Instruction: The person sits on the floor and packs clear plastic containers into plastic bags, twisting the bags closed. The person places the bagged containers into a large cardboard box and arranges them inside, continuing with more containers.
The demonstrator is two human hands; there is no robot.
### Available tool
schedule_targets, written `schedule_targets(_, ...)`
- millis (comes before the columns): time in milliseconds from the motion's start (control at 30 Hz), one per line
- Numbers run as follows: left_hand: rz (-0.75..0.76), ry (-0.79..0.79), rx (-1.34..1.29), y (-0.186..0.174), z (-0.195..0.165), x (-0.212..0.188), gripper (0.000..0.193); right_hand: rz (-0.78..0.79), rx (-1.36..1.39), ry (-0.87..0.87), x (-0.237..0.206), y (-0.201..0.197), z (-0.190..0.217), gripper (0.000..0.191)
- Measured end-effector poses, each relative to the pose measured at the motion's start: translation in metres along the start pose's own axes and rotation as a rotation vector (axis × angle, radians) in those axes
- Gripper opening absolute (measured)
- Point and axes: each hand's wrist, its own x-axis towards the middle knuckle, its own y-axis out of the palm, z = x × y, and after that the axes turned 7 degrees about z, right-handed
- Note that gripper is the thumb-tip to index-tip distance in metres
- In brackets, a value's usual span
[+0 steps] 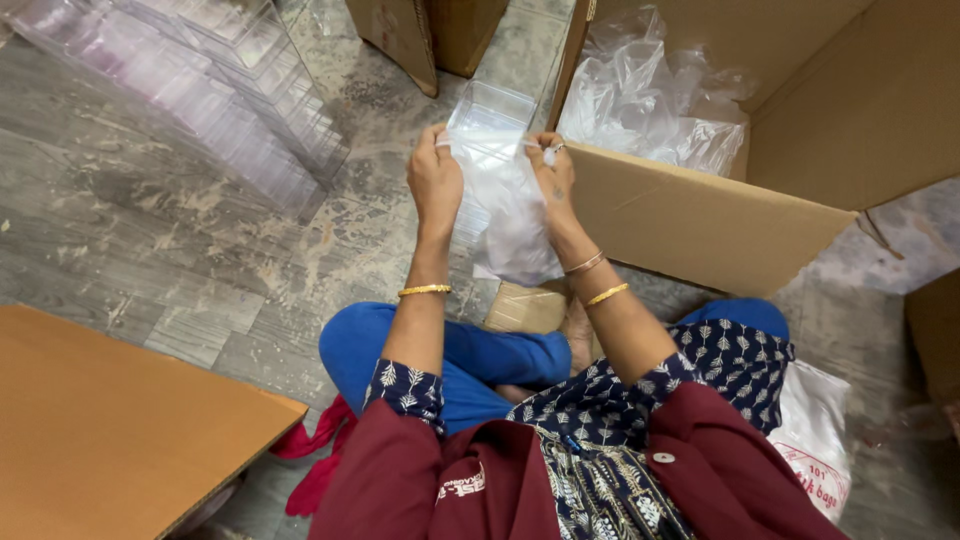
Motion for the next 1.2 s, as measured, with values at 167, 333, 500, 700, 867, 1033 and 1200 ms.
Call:
schedule_targets(167,-0.057,0.202,-0.232,-0.017,-0.015,-0.029,0.007,0.077,0.0,0.012,-0.024,-0.008,0.011,0.019)
schedule_targets(333,0.152,-0.086,-0.624,-0.065,-0.04,-0.093,0.005,0.333,0.42,0.081,-0.071,-0.041,0.027,0.012)
schedule_targets(500,0.258,-0.633,-0.971,-0.103,-0.021,-0.174,0.006,0.433,0.501,0.541,-0.131,-0.053,-0.026,0.011)
schedule_targets(700,0.029,-0.847,-0.627,-0.113,0.081,-0.226,0.006,0.631,0.124,0.885,-0.201,0.047,-0.122,0.032)
schedule_targets(867,0.078,-0.271,0.225,-0.105,0.117,-0.216,0.017,0.642,0.582,0.997,-0.195,0.069,-0.133,0.02)
schedule_targets(1033,0.26,-0.722,-0.522,-0.117,0.096,-0.198,0.034,0.638,0.436,0.478,-0.191,0.05,-0.117,0.011)
schedule_targets(1200,0.838,-0.785,-0.844,-0.124,0.066,-0.204,0.044,0.772,0.117,0.148,-0.169,0.012,-0.074,0.017)
